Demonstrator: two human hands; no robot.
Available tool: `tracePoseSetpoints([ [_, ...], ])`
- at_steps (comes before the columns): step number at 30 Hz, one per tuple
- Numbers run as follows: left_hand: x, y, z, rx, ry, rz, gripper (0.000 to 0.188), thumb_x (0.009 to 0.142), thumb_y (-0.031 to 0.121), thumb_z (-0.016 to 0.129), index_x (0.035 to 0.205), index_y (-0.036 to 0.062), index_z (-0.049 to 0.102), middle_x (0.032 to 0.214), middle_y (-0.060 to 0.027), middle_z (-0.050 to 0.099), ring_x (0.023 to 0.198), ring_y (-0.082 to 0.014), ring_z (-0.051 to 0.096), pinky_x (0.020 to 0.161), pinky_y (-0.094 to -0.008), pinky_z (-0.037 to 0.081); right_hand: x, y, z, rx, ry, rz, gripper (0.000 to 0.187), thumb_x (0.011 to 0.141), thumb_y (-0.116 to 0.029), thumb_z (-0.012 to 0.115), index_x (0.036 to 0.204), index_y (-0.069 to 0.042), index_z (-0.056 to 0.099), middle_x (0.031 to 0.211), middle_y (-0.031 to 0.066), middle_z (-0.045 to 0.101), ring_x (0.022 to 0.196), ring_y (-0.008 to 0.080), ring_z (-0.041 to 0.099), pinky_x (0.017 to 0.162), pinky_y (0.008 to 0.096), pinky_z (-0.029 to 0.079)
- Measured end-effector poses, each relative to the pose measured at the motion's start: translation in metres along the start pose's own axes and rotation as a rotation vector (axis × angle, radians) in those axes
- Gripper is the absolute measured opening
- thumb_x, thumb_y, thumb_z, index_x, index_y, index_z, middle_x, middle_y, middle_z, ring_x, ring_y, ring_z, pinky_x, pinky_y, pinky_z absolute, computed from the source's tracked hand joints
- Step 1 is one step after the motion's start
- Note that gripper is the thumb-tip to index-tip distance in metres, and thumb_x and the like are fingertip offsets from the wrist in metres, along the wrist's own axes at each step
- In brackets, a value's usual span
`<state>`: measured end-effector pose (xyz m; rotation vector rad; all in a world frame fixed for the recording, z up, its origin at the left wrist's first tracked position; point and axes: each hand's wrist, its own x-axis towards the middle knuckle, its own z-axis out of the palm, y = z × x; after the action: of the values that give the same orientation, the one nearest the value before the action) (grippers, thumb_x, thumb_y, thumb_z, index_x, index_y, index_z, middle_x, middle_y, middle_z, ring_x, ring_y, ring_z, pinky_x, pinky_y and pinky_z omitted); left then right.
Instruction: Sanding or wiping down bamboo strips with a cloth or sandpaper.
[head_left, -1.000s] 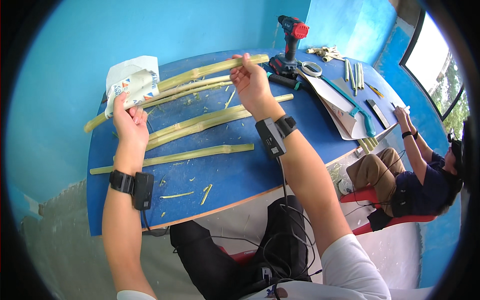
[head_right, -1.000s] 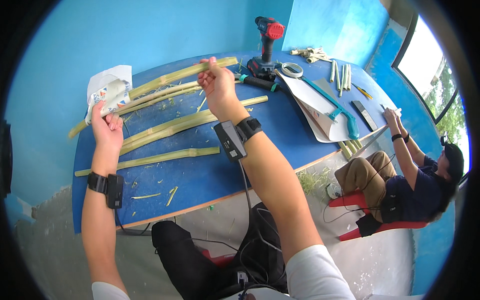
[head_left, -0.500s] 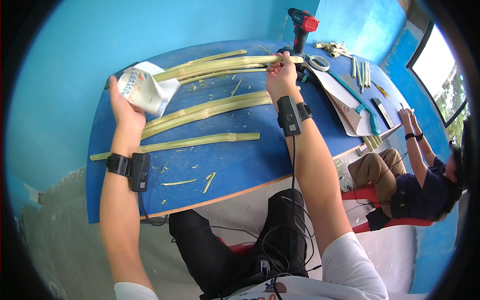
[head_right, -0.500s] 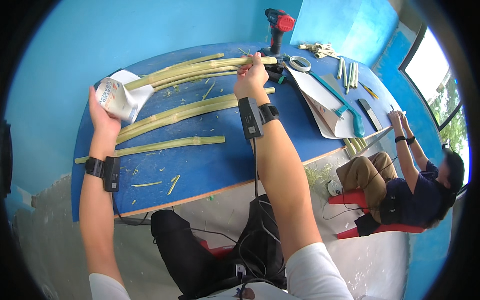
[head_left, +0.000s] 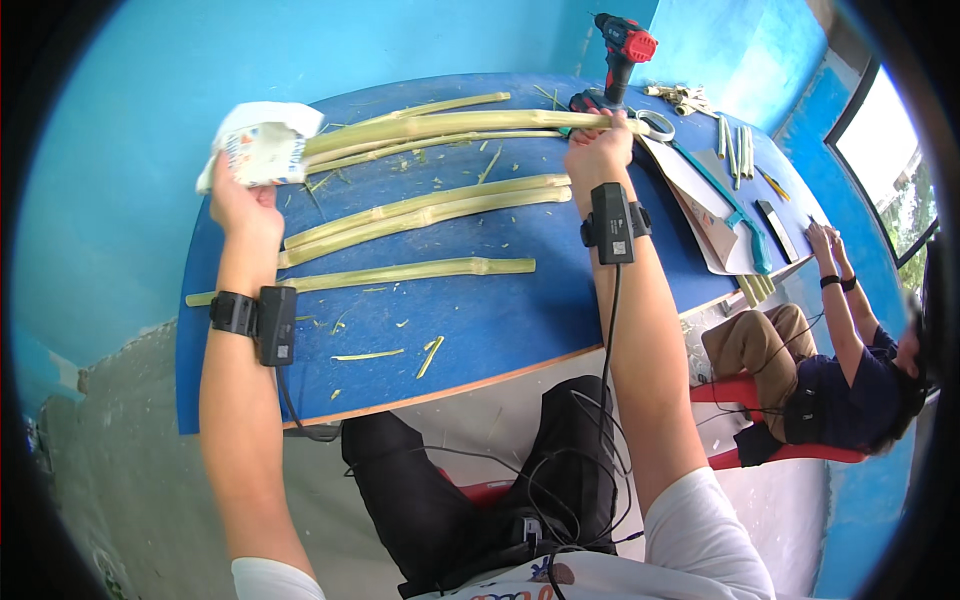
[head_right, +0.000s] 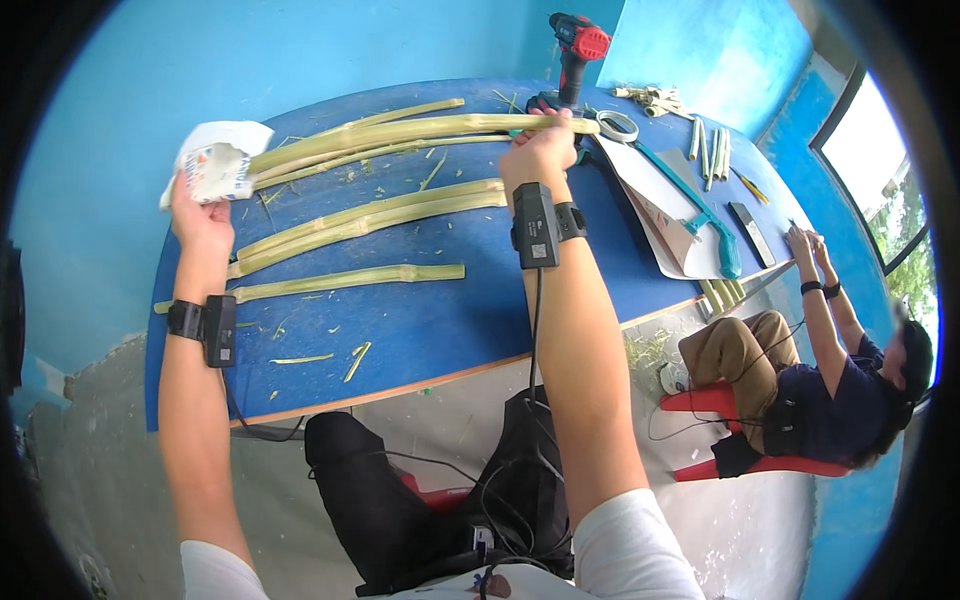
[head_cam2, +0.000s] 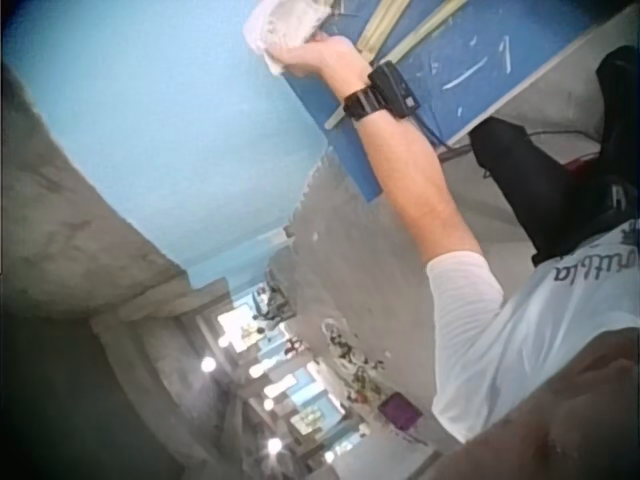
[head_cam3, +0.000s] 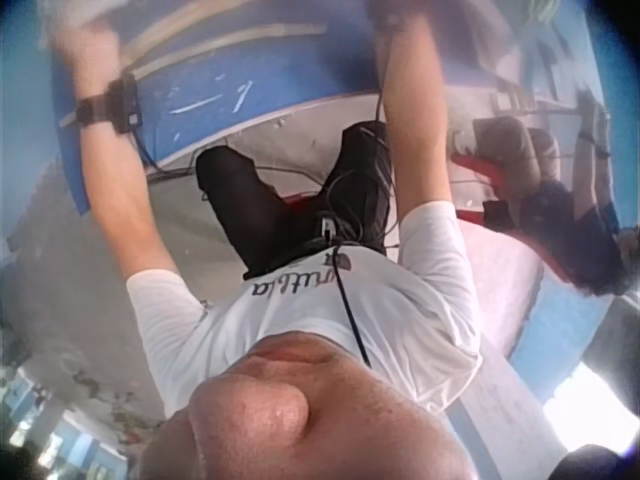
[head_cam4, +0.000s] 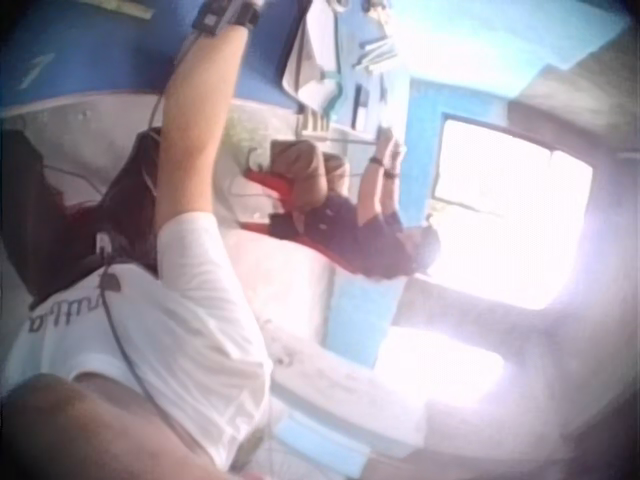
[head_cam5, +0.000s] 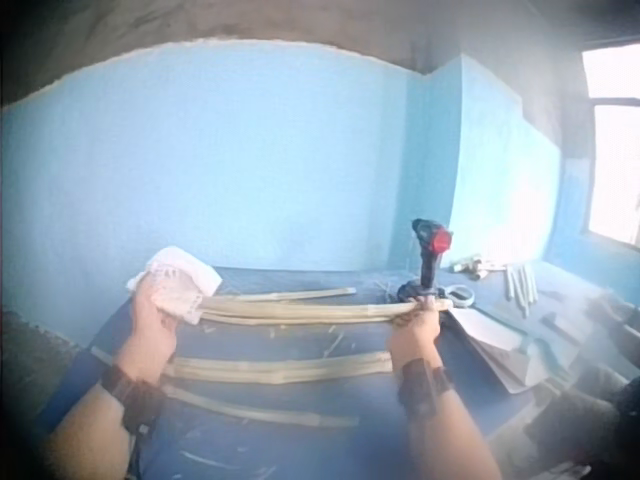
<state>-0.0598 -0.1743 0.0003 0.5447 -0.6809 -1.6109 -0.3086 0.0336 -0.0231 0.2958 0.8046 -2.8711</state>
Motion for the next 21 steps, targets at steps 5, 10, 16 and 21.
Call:
tracePoseSetpoints([
  [5,0.028,0.011,-0.019,-0.130,0.061,-0.037,0.025,0.091,0.035,0.044,0.092,0.0125,0.053,0.075,0.0032,0.054,0.046,-0.0066,0.027,0.041,-0.0212,0.019,0.020,0.004,-0.012,-0.042,0.058,0.045,0.021,0.090,-0.031,0.051,0.086,-0.010,0.054,0.079,0.0021,0.056,0.060,0.0124,0.048,0.046,0.0249,0.032],
  [10,0.015,0.012,-0.021,-0.201,0.059,-0.060,0.025,0.091,0.038,0.045,0.086,0.0144,0.051,0.065,0.0059,0.043,0.044,-0.0068,0.019,0.041,-0.0214,0.016,0.006,0.013,-0.011,-0.239,0.041,0.073,0.016,0.081,-0.012,0.058,0.093,-0.009,0.048,0.082,0.0022,0.047,0.067,0.0130,0.049,0.049,0.0260,0.037],
  [16,0.002,0.004,-0.014,-0.237,0.147,-0.027,0.026,0.090,0.040,0.048,0.083,0.0154,0.051,0.063,0.0069,0.039,0.047,-0.0059,0.019,0.043,-0.0216,0.016,0.004,0.009,-0.004,-0.431,-0.024,-0.508,0.045,0.073,0.001,0.051,0.118,-0.004,0.049,0.092,0.0062,0.052,0.070,0.0127,0.052,0.055,0.0274,0.042],
  [21,-0.013,-0.003,-0.006,-0.274,0.156,-0.056,0.027,0.090,0.042,0.048,0.083,0.0159,0.050,0.064,0.0075,0.039,0.047,-0.0058,0.019,0.044,-0.0220,0.016,0.006,0.020,0.034,-1.356,-1.168,-0.578,0.024,0.077,-0.008,0.054,0.099,-0.002,0.061,0.084,0.0077,0.063,0.079,0.0146,0.056,0.071,0.0271,0.046],
])
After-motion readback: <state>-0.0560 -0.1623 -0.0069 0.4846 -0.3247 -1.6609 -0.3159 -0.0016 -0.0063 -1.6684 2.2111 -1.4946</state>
